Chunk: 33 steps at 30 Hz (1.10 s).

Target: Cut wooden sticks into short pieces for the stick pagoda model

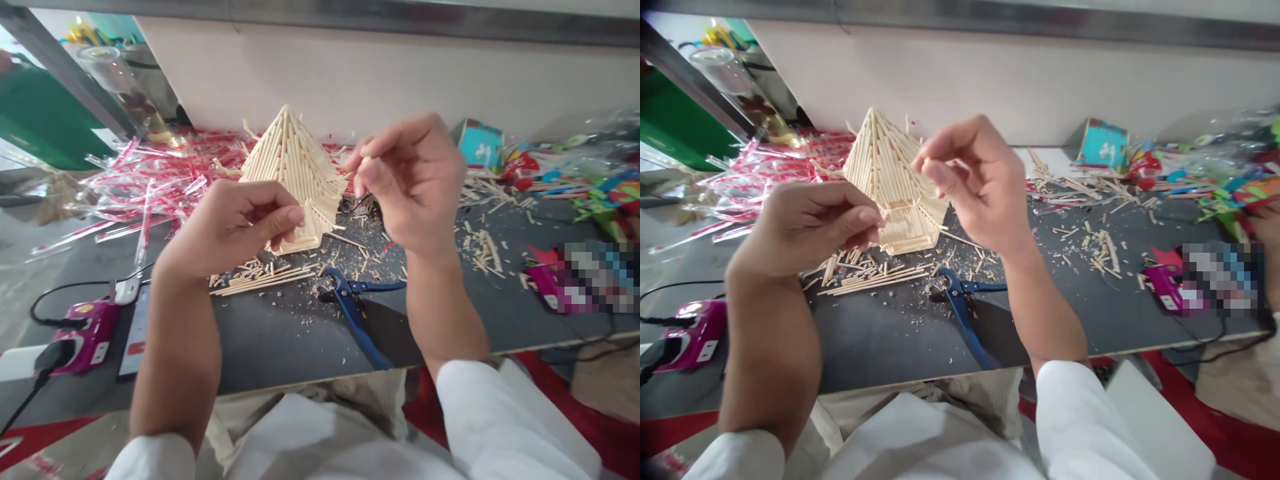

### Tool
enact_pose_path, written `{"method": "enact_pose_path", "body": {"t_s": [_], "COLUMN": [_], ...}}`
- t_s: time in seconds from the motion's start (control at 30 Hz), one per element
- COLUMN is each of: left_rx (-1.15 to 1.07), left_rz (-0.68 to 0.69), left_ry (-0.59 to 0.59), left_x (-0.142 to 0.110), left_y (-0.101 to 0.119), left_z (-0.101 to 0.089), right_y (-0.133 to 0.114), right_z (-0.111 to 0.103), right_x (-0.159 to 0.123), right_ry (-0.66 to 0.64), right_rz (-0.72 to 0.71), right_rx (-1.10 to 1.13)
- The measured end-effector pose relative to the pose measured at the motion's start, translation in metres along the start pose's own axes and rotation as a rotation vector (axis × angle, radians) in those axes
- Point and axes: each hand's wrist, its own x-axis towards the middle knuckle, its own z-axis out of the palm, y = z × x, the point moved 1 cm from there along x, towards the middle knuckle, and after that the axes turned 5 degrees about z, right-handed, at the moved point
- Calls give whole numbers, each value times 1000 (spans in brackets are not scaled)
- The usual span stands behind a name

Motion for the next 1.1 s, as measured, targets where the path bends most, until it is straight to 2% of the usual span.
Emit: {"method": "enact_pose_path", "body": {"t_s": [0.03,0.1,0.17,0.33,0.43,0.6,0.83,0.97,1.1], "left_rx": [57,172,276,434,473,598,753,759,765], "left_rz": [0,-3,-34,-57,-96,-164,-154,-148,-155], "left_ry": [15,123,185,235,250,151,218,203,169], "left_x": [-2,-6,-11,-18,-17,-11,-6,-4,-4], "left_y": [1,5,8,15,10,-10,-18,-19,-23], "left_z": [-4,-14,-22,-32,-35,-38,-31,-27,-26], "right_y": [4,16,36,90,108,107,96,96,92], "right_z": [-9,-27,-43,-59,-58,-54,-46,-46,-45], "right_x": [5,14,24,52,65,66,60,58,58], "right_ry": [58,142,180,136,98,42,-34,-63,-82], "right_rz": [-5,31,70,97,77,112,115,159,145], "right_rx": [-38,-127,-173,-224,-305,-413,-460,-465,-452]}}
